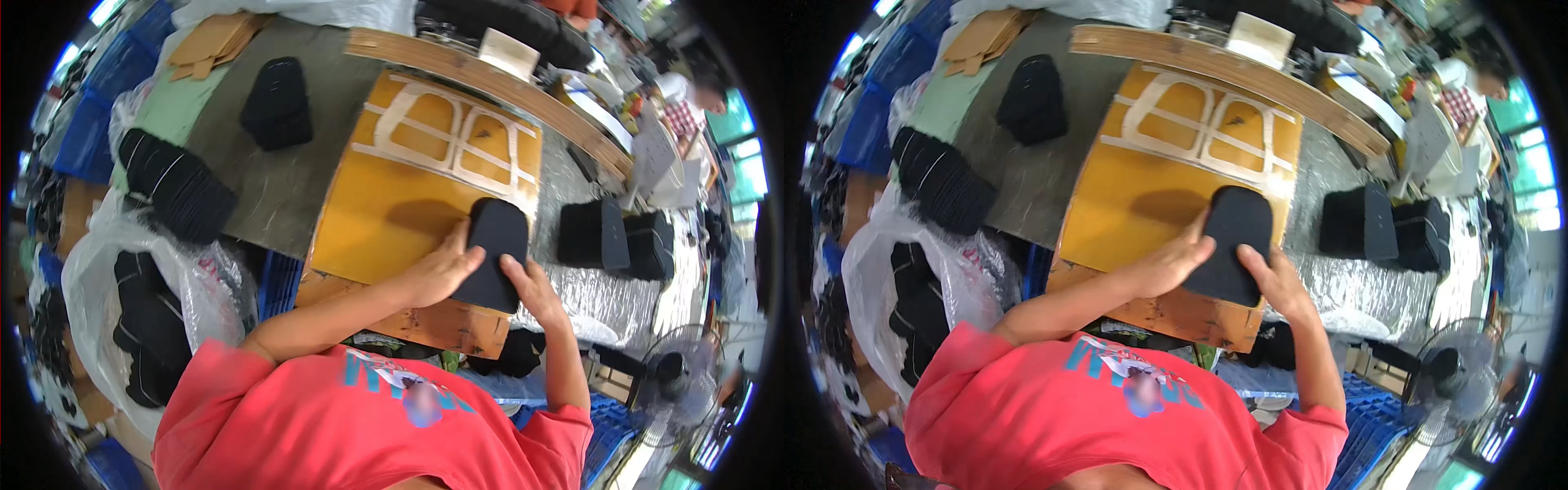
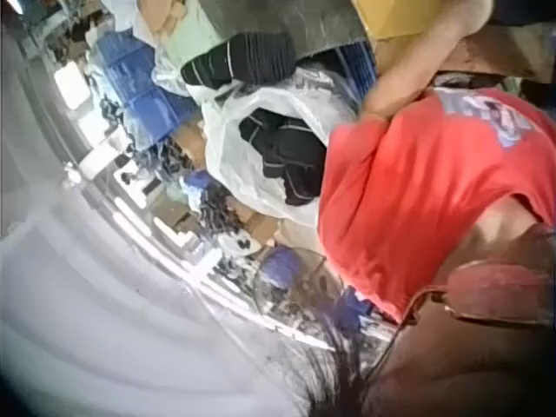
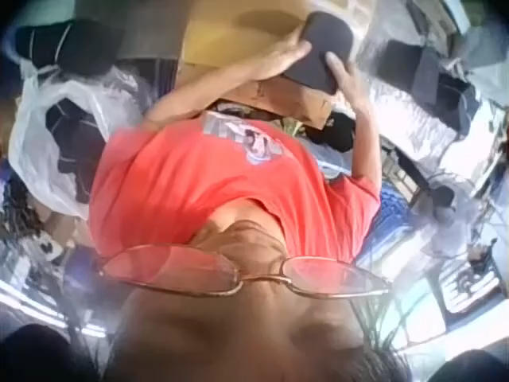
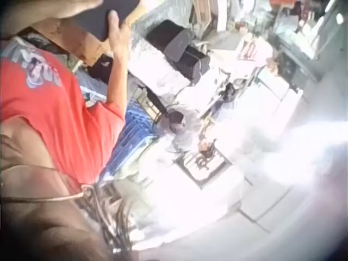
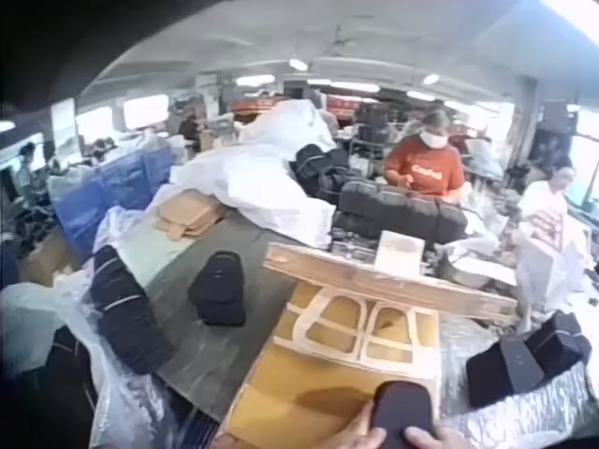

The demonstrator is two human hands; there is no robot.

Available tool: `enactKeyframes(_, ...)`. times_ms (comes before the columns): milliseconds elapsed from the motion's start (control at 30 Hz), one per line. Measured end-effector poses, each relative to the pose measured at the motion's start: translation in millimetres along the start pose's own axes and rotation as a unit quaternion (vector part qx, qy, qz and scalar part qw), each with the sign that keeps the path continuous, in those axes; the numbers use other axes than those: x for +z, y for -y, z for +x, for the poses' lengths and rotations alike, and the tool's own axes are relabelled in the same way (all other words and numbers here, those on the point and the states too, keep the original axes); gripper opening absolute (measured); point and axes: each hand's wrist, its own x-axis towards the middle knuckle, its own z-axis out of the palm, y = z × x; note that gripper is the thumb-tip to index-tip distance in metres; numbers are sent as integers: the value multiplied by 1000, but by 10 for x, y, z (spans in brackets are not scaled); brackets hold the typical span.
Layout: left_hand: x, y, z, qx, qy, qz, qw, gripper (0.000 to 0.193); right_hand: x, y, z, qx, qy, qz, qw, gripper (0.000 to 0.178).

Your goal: Applying adhesive or screen-printing material to black shoe components using a manual stencil press.

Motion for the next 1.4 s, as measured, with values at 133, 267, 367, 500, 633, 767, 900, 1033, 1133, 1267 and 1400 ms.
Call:
enactKeyframes(133, 296, -115, 199, 19, 13, 156, 987, 72, -327, 257, -128, 51, 5, -30, 998, 56)
enactKeyframes(267, 58, -411, -344, 151, -79, 246, 954, 66, -313, -330, -167, -148, -210, -60, 965, 37)
enactKeyframes(367, -613, -1262, -1403, 160, -52, 231, 958, 57, -179, 443, -707, -180, -184, -153, 954, 58)
enactKeyframes(500, -1373, -1479, -2798, 67, -484, 380, 785, 30, 121, 454, -880, -406, -358, -134, 830, 68)
enactKeyframes(633, -2543, -887, -4279, -171, -558, 515, 628, 49, 407, 597, -1038, -472, -289, -166, 816, 17)
enactKeyframes(767, -3492, -415, -5154, -384, -512, 513, 572, 67, 609, 675, -987, -451, -143, -214, 854, 26)
enactKeyframes(900, -3913, -144, -5231, -492, -415, 528, 555, 70, 814, 765, -1052, -451, -123, -234, 852, 20)
enactKeyframes(1033, -4249, -244, -5240, -601, -309, 478, 561, 76, 910, 744, -1044, -432, -119, -272, 852, 20)
enactKeyframes(1133, -4298, -322, -5131, -662, -298, 410, 552, 86, 1082, 733, -971, -422, -115, -246, 865, 20)
enactKeyframes(1267, -4150, -436, -5105, -669, -246, 419, 562, 91, 1189, 738, -855, -439, -102, -242, 859, 20)
enactKeyframes(1400, -3823, -433, -5285, -631, -242, 495, 546, 80, 1167, 722, -798, -442, -69, -227, 865, 20)
